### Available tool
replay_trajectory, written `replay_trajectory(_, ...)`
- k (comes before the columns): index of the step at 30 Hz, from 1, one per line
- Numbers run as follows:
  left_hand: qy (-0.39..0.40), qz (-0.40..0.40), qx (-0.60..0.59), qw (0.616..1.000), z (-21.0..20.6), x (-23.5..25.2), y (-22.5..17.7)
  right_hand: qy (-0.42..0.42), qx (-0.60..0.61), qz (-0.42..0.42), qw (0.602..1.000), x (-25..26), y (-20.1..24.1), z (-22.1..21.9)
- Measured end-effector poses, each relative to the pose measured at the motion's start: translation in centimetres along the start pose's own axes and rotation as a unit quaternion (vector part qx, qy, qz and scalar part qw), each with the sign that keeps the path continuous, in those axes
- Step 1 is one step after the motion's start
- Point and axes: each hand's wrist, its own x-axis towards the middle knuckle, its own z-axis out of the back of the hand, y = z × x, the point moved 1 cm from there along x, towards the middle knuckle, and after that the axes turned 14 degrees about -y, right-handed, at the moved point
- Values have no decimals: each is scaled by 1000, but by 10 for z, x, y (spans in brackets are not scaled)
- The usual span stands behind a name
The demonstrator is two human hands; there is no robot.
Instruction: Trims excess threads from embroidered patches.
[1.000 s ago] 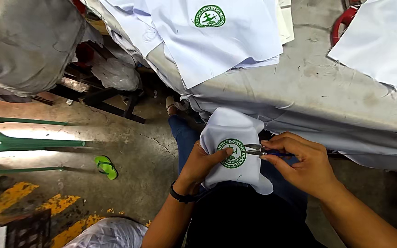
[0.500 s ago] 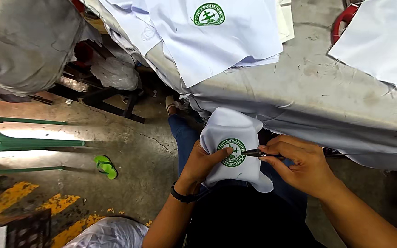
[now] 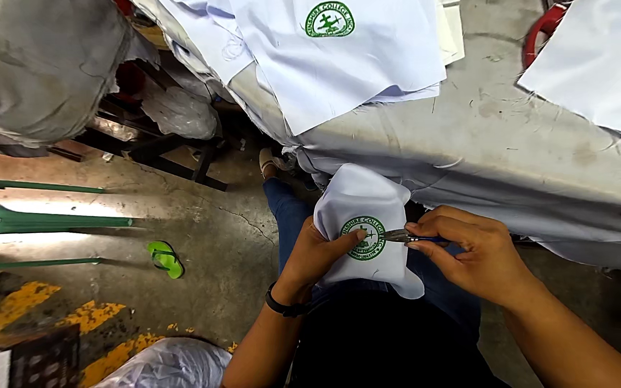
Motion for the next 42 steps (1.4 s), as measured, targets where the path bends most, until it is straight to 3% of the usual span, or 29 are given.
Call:
replay_trajectory(5, 8, 15, -19, 1000, -1, 1, 2, 0, -9, 27, 1000, 2, -1, 1)
replay_trajectory(25, -6, 13, -38, 999, -1, 0, 3, -15, -1, -20, 1000, 0, -1, -2)
replay_trajectory(36, -89, -88, -18, 992, -11, -5, 7, -91, -31, -36, 995, -9, 8, -8)
replay_trajectory(42, -114, -102, -38, 987, -17, -9, 10, -123, -40, -30, 991, -10, 6, -11)
